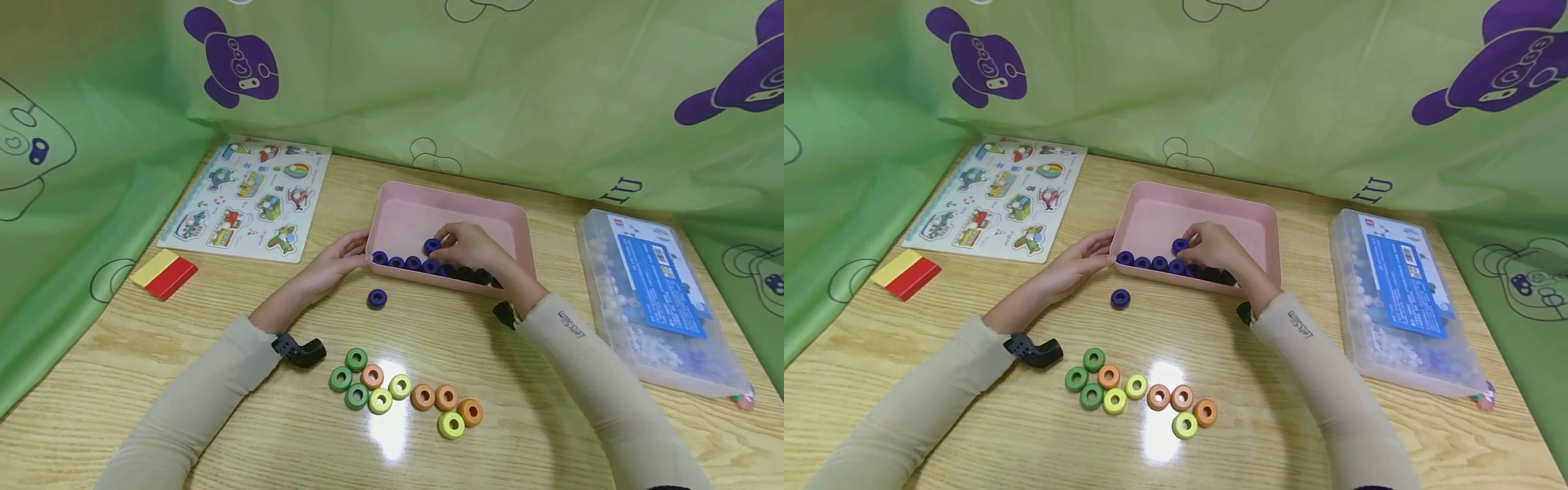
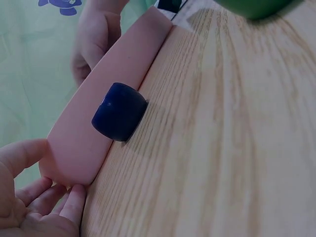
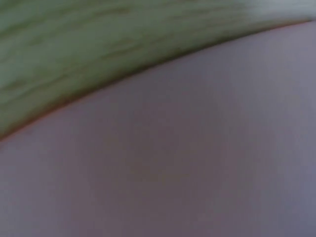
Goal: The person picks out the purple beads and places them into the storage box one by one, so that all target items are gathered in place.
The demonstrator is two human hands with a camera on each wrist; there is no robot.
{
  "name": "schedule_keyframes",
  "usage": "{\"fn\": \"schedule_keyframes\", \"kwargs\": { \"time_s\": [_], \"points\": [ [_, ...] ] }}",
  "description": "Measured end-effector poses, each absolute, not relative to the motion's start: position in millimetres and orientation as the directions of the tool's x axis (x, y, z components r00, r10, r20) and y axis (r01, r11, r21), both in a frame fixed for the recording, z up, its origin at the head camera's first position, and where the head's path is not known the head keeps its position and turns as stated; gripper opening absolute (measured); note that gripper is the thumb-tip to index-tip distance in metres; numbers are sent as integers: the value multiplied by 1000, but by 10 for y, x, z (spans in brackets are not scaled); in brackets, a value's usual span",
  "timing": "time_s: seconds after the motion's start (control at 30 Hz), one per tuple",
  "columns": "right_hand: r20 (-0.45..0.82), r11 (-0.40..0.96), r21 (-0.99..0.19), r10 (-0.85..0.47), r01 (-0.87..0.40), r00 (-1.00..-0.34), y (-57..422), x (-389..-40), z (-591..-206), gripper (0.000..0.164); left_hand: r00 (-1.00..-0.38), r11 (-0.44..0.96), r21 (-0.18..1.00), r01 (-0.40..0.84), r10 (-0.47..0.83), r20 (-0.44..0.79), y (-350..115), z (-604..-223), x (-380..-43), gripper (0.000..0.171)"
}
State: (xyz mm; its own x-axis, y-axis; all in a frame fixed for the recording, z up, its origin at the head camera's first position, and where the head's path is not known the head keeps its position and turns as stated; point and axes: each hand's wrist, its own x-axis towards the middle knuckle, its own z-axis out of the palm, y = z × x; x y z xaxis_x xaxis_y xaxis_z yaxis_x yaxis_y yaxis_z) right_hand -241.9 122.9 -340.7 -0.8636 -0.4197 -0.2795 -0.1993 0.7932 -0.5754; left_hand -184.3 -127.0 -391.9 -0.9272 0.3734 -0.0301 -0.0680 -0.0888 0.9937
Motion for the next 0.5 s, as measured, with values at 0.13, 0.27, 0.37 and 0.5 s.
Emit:
{"fn": "schedule_keyframes", "kwargs": {
  "time_s": [0.13,0.27,0.37,0.5],
  "points": [
    [-303,787,-586,-432,-192,-849,1235,-2449,-3441,35,-926,-85,994,-66,377,-29,-1270,-3931,-1847,56],
    [-291,757,-614,-483,-226,-826,1250,-2453,-3443,31,-926,-93,994,-63,376,-24,-1278,-3938,-1859,55],
    [-288,737,-630,-514,-245,-808,1258,-2450,-3441,29,-927,-96,993,-65,375,-24,-1282,-3936,-1862,55],
    [-270,732,-628,-523,-264,-809,1278,-2441,-3428,28,-925,-96,993,-67,379,-26,-1276,-3937,-1863,55]
  ]
}}
